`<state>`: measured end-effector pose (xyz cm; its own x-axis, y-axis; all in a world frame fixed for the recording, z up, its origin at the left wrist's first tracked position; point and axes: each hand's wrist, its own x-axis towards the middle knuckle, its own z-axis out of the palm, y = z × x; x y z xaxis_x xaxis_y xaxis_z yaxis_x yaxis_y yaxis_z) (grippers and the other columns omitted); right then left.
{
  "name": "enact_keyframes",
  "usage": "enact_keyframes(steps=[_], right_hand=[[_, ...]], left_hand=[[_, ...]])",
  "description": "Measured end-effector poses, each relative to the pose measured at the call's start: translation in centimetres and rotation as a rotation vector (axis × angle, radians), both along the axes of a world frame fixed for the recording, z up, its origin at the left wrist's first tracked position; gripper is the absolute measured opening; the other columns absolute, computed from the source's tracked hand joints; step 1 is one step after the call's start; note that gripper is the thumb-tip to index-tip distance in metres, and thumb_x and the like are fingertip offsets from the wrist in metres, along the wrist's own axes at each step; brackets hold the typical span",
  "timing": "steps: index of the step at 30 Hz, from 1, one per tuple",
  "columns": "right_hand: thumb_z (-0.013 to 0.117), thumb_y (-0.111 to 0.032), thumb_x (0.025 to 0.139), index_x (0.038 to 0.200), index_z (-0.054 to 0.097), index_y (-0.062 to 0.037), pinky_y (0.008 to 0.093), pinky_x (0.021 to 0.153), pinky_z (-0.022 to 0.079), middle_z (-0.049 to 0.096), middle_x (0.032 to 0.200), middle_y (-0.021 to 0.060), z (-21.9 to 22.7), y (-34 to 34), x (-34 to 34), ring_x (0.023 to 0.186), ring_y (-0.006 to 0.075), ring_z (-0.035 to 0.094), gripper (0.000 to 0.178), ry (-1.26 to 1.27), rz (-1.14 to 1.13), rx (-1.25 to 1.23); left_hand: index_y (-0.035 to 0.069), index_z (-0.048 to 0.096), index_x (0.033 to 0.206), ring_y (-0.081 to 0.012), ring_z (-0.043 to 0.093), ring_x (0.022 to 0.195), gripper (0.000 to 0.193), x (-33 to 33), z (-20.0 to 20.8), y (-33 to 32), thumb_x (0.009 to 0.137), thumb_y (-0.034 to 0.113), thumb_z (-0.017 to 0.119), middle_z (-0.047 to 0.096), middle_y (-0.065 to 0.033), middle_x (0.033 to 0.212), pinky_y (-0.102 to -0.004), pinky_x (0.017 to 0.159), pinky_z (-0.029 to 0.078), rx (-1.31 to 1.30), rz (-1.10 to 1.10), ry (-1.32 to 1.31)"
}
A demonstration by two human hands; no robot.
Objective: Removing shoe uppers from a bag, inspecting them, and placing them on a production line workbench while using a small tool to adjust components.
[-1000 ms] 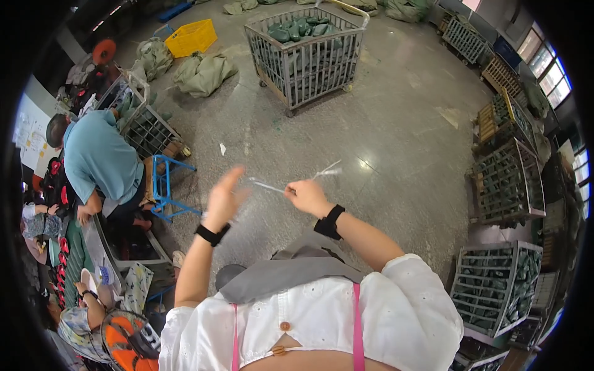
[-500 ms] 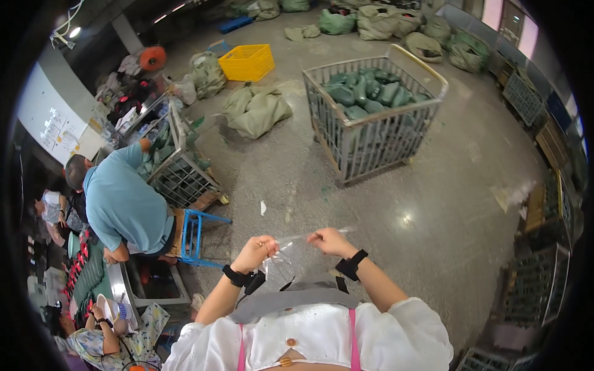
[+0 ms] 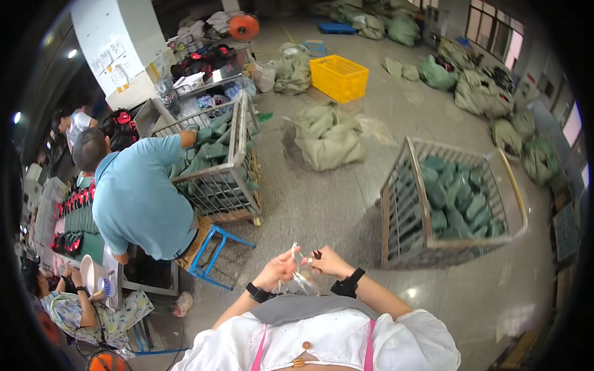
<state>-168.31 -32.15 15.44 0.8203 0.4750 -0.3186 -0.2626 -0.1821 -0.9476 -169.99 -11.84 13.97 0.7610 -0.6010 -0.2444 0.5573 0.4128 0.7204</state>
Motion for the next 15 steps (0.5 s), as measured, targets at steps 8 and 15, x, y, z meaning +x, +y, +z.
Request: enact_keyframes(steps=[8, 15], right_hand=[[0.067, -0.025, 0.075, 0.064, 0.055, -0.0036, 0.0217, 0.045, 0.036, 0.051, 0.055, -0.0010, 2.8, 0.2, 16.0, 0.049, 0.0067, 0.046, 0.026, -0.052, -0.120, -0.033], [0.055, -0.016, 0.079, 0.075, 0.056, -0.0053, 0.0175, 0.042, 0.031, 0.054, 0.065, 0.0000, -1.0, -1.1, 29.3, 0.050, 0.0036, 0.044, 0.012, 0.272, -0.123, 0.295]], left_hand=[[0.016, 0.017, 0.138, -0.0084, 0.051, 0.053, 0.057, 16.2, 5.0, -3.1, 0.088, 0.005, 0.040, 0.057, -0.0032, 0.075, -0.0209, 0.048, 0.042, 0.700, -0.200, -0.602], [0.011, 0.046, 0.125, -0.0057, 0.048, 0.052, 0.037, 30.2, 1.8, -3.0, 0.088, 0.010, 0.048, 0.060, -0.0011, 0.073, -0.0202, 0.050, 0.043, 0.499, -0.129, -0.393]])
